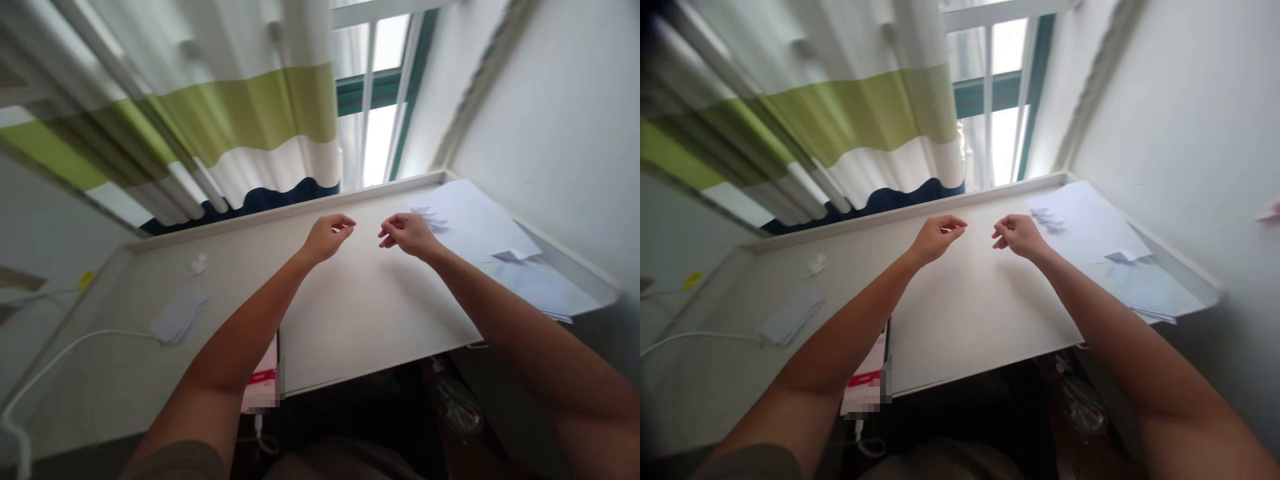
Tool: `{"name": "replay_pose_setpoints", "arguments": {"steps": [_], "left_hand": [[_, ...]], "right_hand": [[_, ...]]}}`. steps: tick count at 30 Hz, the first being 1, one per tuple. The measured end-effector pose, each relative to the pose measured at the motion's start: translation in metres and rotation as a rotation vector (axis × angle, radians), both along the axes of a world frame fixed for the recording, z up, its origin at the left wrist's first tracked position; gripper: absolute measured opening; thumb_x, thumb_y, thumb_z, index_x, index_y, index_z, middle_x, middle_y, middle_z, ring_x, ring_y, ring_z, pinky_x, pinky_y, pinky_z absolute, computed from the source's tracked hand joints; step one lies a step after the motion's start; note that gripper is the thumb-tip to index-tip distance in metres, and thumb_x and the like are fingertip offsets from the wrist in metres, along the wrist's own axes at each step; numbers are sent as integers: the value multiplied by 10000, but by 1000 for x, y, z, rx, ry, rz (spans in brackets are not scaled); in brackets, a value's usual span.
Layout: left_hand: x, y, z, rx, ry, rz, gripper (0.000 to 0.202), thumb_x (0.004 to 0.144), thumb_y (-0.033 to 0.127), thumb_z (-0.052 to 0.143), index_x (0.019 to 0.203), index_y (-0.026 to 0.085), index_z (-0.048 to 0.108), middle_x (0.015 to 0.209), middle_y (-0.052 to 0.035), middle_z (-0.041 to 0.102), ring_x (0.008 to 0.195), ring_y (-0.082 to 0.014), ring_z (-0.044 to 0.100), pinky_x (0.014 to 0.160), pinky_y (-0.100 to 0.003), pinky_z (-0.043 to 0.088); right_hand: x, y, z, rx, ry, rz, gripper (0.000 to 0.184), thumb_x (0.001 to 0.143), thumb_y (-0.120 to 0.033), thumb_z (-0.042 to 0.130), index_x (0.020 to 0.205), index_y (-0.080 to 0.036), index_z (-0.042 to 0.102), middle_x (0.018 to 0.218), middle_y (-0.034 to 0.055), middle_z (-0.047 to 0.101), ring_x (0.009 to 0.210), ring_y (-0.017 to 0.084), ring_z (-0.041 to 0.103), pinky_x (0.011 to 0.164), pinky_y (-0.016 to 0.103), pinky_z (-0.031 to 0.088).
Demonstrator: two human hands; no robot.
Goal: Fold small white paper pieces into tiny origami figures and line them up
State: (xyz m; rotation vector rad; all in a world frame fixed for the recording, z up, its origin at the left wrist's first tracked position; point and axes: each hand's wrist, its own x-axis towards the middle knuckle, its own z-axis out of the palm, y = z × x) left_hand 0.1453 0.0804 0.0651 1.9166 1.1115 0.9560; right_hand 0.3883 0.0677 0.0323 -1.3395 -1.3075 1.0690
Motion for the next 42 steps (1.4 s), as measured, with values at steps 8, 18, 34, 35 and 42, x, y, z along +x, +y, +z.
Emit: {"name": "replay_pose_setpoints", "arguments": {"steps": [8,18,34,35,42], "left_hand": [[-257,-159,-23,62,233,620,187,953,232,670,1083,216,804,1210,-95,824,1148,-264,746,1063,-427,578],[-373,-225,-66,-79,454,695,438,958,231,707,1388,147,724,1547,-183,666,1484,-340,583,1299,-506,389],[-377,-226,-71,270,533,614,315,994,353,739,1270,204,770,1302,-156,785,1272,-341,681,1133,-518,497],[-375,-224,-71,303,438,677,414,979,399,761,1343,203,730,1371,-167,755,1311,-341,667,1147,-521,497],[-311,-165,-55,6,-391,576,727,806,666,868,1303,159,714,1257,-181,789,1165,-312,746,992,-438,594]], "right_hand": [[-274,-50,10,194,-142,826,98,936,-129,768,858,-181,738,801,57,823,719,196,797,710,312,628],[-439,-35,-27,863,-862,1208,508,964,-77,736,1468,-129,693,1539,217,675,1507,368,588,1289,578,407],[-416,-35,-21,973,-796,1051,258,1059,-130,556,1104,-156,809,1096,174,828,1035,302,756,1032,482,543],[-414,-36,-18,919,-752,984,252,1060,-150,553,1116,-150,799,1099,179,826,1019,306,756,987,470,555],[-351,-40,-7,277,38,622,312,927,-497,757,944,-188,726,908,91,818,839,245,736,759,354,564]]}}
